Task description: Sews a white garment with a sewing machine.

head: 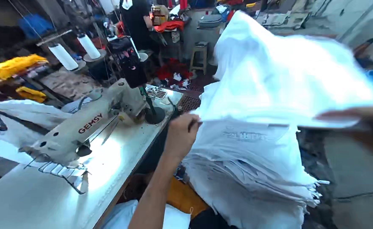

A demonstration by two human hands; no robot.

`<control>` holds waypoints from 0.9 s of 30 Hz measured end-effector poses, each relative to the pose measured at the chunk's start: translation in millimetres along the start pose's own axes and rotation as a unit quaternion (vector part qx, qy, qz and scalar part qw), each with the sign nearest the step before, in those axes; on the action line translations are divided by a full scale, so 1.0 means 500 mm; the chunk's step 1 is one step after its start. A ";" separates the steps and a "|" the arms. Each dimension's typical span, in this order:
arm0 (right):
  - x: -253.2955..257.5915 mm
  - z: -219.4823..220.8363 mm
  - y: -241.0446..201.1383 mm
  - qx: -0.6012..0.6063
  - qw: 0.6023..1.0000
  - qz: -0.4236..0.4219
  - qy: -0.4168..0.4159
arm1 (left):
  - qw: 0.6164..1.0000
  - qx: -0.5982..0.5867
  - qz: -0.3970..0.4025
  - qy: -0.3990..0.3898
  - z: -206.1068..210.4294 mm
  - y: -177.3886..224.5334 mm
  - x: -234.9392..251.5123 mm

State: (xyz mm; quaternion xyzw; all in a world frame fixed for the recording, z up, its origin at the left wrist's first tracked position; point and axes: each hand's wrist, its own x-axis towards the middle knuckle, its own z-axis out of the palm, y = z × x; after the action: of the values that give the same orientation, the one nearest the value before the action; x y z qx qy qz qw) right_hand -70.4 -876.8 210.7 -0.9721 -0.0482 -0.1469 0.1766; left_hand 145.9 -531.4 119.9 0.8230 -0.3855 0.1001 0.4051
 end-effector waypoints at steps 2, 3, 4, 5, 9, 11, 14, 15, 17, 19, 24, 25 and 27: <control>-0.051 0.106 0.016 0.037 0.975 0.063 -0.208 | 0.991 0.017 -0.076 -0.107 0.096 -0.075 -0.091; -0.067 0.161 0.028 0.066 0.952 0.065 -0.293 | 0.986 0.010 -0.107 -0.128 0.130 -0.098 -0.143; -0.070 0.201 0.027 0.103 0.930 0.066 -0.347 | 0.985 -0.010 -0.126 -0.120 0.149 -0.117 -0.193; -0.056 0.216 0.012 0.129 0.917 0.069 -0.370 | 0.985 -0.034 -0.138 -0.098 0.151 -0.131 -0.235; 0.052 0.223 -0.065 0.177 0.946 -0.037 -0.270 | 0.975 -0.115 -0.188 0.006 0.023 -0.151 -0.339; 0.103 0.279 -0.140 0.218 0.951 -0.104 -0.193 | 0.969 -0.103 -0.194 0.116 -0.089 -0.148 -0.368; 0.134 0.421 -0.279 0.323 0.912 -0.174 -0.184 | 0.933 -0.048 -0.176 0.309 -0.257 -0.156 -0.414; 0.137 0.470 -0.320 0.340 0.896 -0.191 -0.211 | 0.910 -0.030 -0.184 0.371 -0.305 -0.161 -0.427; 0.137 0.553 -0.378 0.343 0.872 -0.230 -0.265 | 0.853 -0.005 -0.221 0.472 -0.390 -0.178 -0.442; 0.135 0.597 -0.412 0.332 0.861 -0.259 -0.286 | 0.811 0.003 -0.269 0.519 -0.462 -0.208 -0.440; 0.163 0.568 -0.432 0.293 0.870 -0.233 -0.320 | 0.830 -0.014 -0.333 0.448 -0.553 -0.284 -0.410; 0.163 0.580 -0.413 0.282 0.877 -0.232 -0.311 | 0.833 -0.007 -0.330 0.444 -0.555 -0.298 -0.404; 0.161 0.594 -0.388 0.266 0.892 -0.216 -0.296 | 0.826 0.026 -0.323 0.461 -0.551 -0.316 -0.403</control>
State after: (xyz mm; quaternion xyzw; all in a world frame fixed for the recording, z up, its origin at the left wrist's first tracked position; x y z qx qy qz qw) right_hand 57.7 -586.1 33.0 -0.8528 -0.3444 0.1317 0.3698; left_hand 162.1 -155.8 110.2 0.7687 0.1370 0.3409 0.5235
